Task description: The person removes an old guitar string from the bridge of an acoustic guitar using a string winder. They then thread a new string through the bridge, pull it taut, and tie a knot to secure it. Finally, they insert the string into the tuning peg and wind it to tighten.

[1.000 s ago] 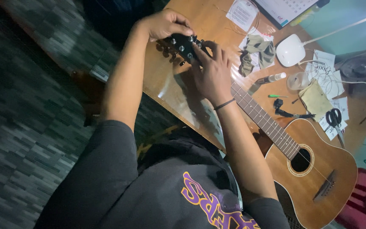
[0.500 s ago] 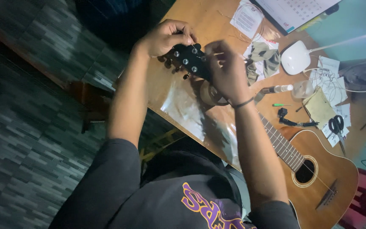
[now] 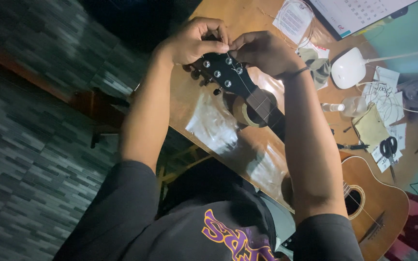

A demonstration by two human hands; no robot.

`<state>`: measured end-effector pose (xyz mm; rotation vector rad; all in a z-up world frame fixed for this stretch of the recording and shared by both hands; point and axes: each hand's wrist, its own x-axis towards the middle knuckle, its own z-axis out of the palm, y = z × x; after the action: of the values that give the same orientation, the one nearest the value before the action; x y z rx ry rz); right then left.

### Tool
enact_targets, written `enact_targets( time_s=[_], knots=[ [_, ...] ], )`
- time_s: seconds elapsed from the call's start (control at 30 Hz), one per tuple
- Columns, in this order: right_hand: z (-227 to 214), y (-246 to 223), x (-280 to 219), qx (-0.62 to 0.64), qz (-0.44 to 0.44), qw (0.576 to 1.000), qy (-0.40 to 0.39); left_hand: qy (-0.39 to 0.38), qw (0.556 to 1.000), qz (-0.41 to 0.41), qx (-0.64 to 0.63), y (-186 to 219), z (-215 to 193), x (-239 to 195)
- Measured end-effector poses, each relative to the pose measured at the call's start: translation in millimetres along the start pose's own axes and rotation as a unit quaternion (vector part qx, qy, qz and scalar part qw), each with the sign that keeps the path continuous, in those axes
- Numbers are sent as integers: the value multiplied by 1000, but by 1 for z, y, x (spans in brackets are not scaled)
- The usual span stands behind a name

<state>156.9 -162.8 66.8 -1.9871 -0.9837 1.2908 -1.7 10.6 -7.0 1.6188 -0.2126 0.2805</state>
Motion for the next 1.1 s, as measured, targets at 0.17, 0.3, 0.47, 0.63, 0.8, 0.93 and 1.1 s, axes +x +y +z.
enact_targets(
  time_s=[0.17,0.3,0.47,0.63,0.8,0.93,1.1],
  knots=[
    [4,-9,-13,48,-62,997,5,33,998,12,48,0,0,1],
    [17,-15,-57,-180,-164,951,190,39,995,34,80,-1,1,2],
    [56,-6,-92,-312,-195,889,274,34,992,57,103,2,0,0],
    [85,4,-79,-390,-88,841,364,34,996,57,57,-2,1,2],
    [92,-6,-83,-348,-130,857,357,41,993,40,105,8,2,0],
    [92,-2,-84,-304,-158,869,357,34,988,-8,153,15,3,-1],
    [96,-11,-81,-310,-163,856,381,7,993,16,114,13,3,-1]
  ],
)
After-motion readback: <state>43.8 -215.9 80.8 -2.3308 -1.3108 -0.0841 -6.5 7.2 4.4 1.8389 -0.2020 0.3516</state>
